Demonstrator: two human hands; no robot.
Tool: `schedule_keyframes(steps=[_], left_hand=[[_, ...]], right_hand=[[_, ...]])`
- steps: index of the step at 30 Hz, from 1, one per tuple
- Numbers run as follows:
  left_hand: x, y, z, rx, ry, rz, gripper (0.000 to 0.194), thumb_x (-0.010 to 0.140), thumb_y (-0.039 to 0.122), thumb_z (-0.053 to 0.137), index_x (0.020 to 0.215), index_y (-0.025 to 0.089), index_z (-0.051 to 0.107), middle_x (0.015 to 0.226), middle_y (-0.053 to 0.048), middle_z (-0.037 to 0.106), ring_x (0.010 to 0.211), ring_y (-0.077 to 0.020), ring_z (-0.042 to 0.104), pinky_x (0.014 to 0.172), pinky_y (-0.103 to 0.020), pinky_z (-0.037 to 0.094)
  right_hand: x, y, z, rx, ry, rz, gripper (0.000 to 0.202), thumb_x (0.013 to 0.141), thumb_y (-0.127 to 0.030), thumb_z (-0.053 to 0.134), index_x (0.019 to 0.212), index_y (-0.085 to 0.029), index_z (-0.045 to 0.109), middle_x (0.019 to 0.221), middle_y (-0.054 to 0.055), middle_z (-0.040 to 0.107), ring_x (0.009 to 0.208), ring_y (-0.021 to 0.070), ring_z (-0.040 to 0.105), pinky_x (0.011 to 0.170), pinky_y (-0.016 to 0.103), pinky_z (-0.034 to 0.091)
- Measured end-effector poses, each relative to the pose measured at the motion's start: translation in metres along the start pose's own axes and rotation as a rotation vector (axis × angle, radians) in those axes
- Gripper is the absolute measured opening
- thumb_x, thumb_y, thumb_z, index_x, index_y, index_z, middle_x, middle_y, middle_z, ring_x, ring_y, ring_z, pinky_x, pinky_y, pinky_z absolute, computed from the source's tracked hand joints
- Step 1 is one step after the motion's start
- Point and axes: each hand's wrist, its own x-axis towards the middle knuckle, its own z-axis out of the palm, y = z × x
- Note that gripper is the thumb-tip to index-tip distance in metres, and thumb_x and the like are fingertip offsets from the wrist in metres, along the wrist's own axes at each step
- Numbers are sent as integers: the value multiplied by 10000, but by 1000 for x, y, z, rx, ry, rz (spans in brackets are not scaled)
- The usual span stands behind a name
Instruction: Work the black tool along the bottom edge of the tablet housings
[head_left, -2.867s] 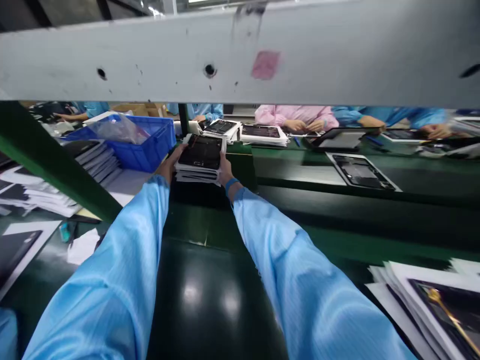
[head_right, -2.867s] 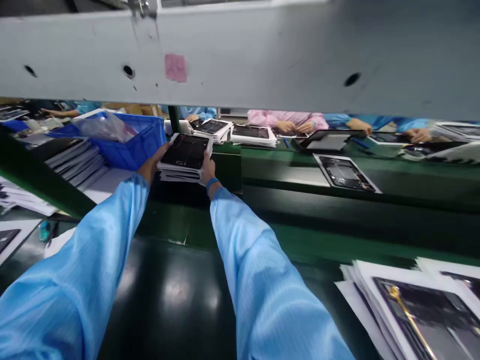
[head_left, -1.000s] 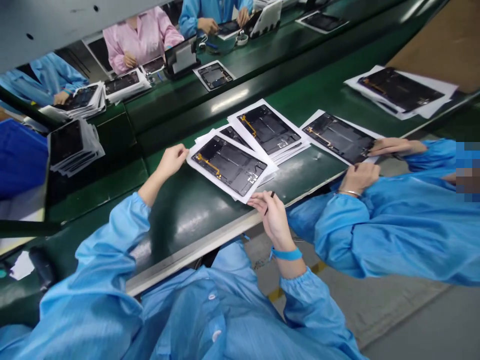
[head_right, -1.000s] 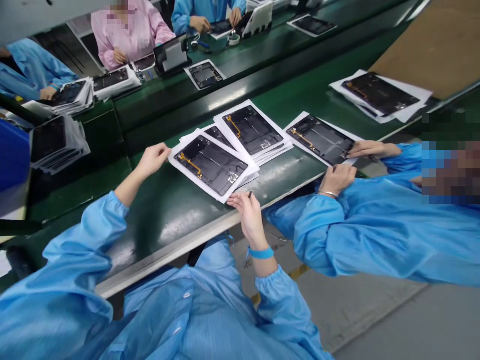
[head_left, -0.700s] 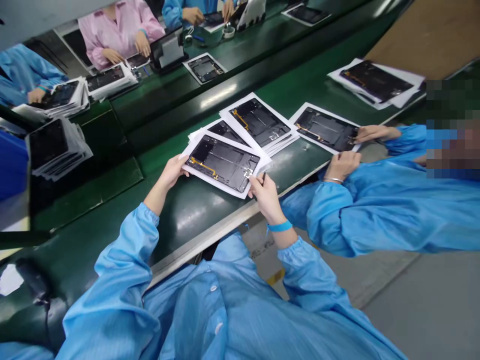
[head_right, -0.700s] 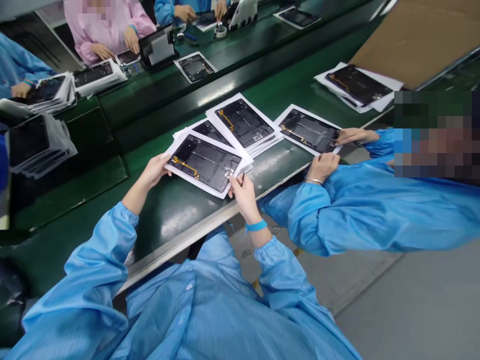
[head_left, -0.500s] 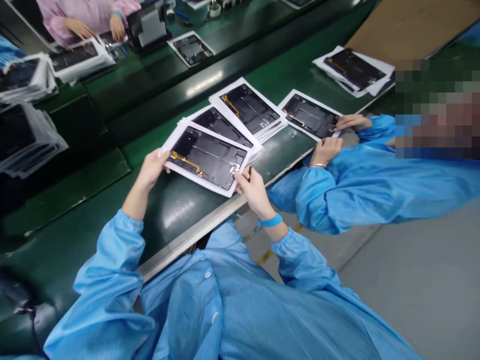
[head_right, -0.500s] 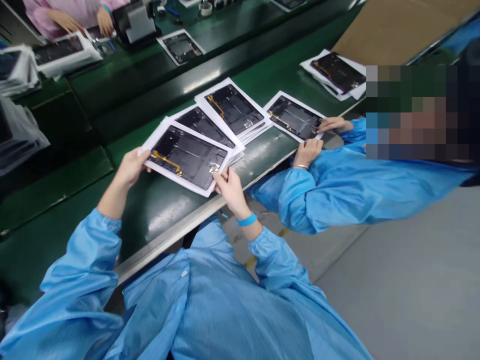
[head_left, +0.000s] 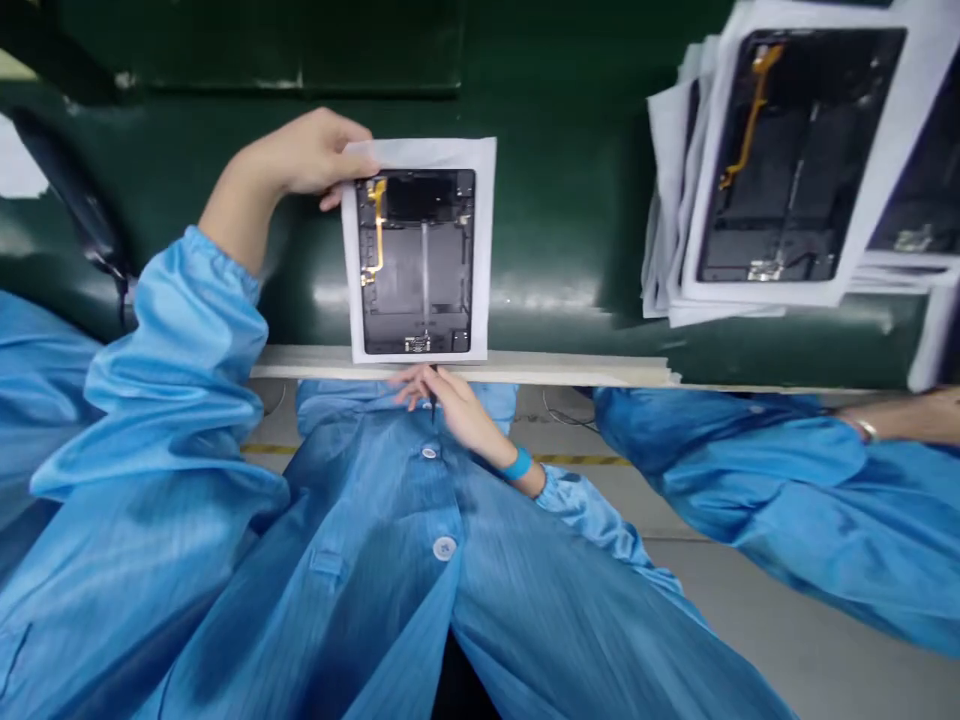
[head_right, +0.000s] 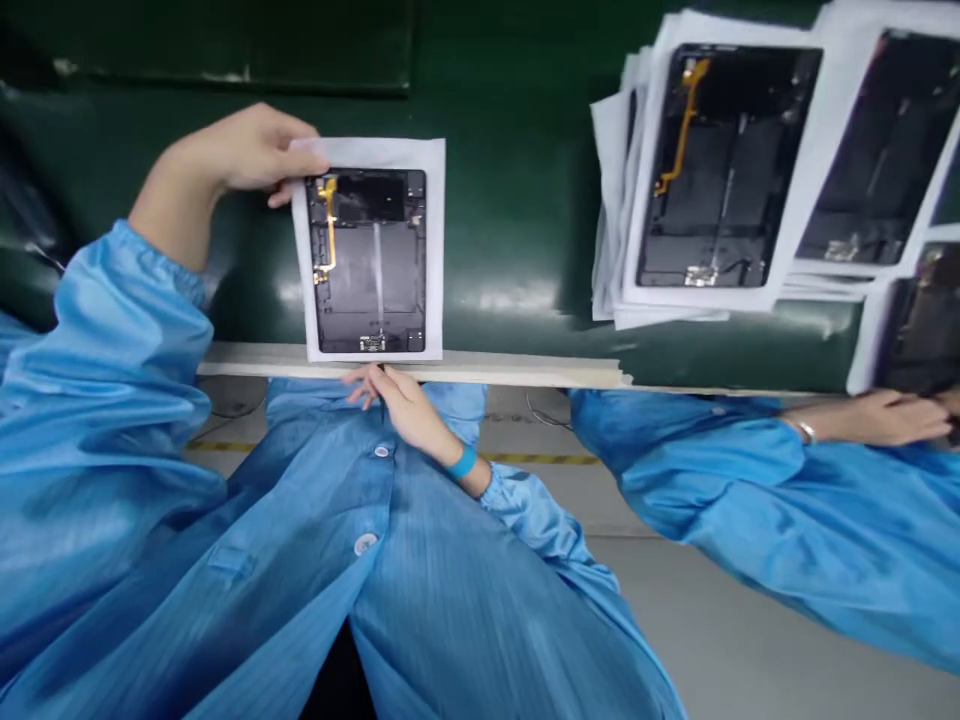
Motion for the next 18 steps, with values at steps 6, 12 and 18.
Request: schedule_keyframes(steps=[6,12,18], left_hand=[[-48,9,37,139,332,194,317,1048,311,766,1359,256,742,1410,-46,649,1632,-416,515,1327,-649,452],[-138,-21,144,259,348,488,400,1119,413,650,1488,271,708,1531,-126,680,1491,-372,579,1288,-579,476],[-164,-41,197,234,407,555,374,1175,494,585,1441,285,742,1460,-107,758,1462,-349,605,1231,-547,468]], right_hand=[[10,-58,-66,-526,212,-379,650,1102,-811,487,823,-244,640,773,-12,587,724,154,544,737,320,447],[57,-58,-91,-729,79,-516,525,1156,-682,503,920,-240,661,867,3,690,737,148,662,757,312,507],[58,-56,-95,-816,28,-498,488,1180,-624,486,943,-252,696,866,12,708,860,190,694,914,383,543]])
